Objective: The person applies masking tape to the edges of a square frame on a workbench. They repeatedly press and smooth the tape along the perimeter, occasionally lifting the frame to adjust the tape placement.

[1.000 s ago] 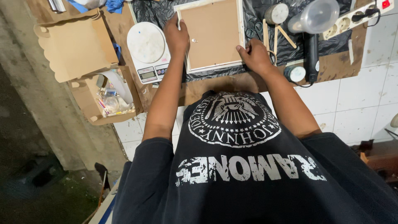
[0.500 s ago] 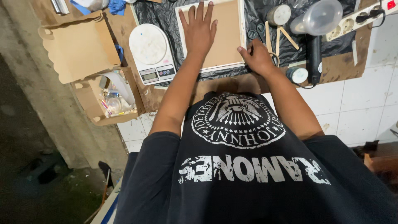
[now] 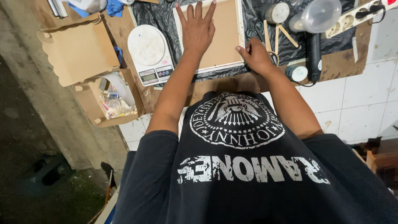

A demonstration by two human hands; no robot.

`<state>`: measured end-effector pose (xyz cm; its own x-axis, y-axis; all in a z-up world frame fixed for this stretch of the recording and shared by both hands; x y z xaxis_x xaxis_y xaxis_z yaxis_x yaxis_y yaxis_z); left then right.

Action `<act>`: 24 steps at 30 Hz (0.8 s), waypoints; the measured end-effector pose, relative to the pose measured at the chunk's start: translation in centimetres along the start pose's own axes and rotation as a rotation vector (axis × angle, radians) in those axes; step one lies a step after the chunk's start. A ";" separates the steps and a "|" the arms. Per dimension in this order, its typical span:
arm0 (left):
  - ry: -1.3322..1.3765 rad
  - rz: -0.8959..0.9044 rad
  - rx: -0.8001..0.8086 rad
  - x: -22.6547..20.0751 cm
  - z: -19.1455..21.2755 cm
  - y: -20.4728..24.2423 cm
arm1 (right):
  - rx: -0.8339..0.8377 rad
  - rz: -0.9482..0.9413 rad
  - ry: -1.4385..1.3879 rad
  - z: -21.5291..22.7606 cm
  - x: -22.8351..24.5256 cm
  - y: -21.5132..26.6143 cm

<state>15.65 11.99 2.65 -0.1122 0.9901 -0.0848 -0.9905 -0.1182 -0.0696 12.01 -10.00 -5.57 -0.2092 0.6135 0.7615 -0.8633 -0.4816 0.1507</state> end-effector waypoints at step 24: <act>0.015 -0.062 0.211 -6.0 -2.5 -1.4 | -0.013 0.017 -0.051 -0.3 -0.6 -0.3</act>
<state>17.87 5.99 0.78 -0.0504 0.9935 -0.1021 -0.9903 -0.0365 0.1344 12.27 -10.10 -6.26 -0.2001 0.5723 0.7953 -0.8660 -0.4830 0.1296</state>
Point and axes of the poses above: each hand's wrist, its own y-axis away from the middle knuckle, its own z-axis out of the back of the hand, x = y × z, the point moved 10 cm from there along -y, towards the middle knuckle, and after that the axes turned 14 degrees about z, right-handed, at the moved point
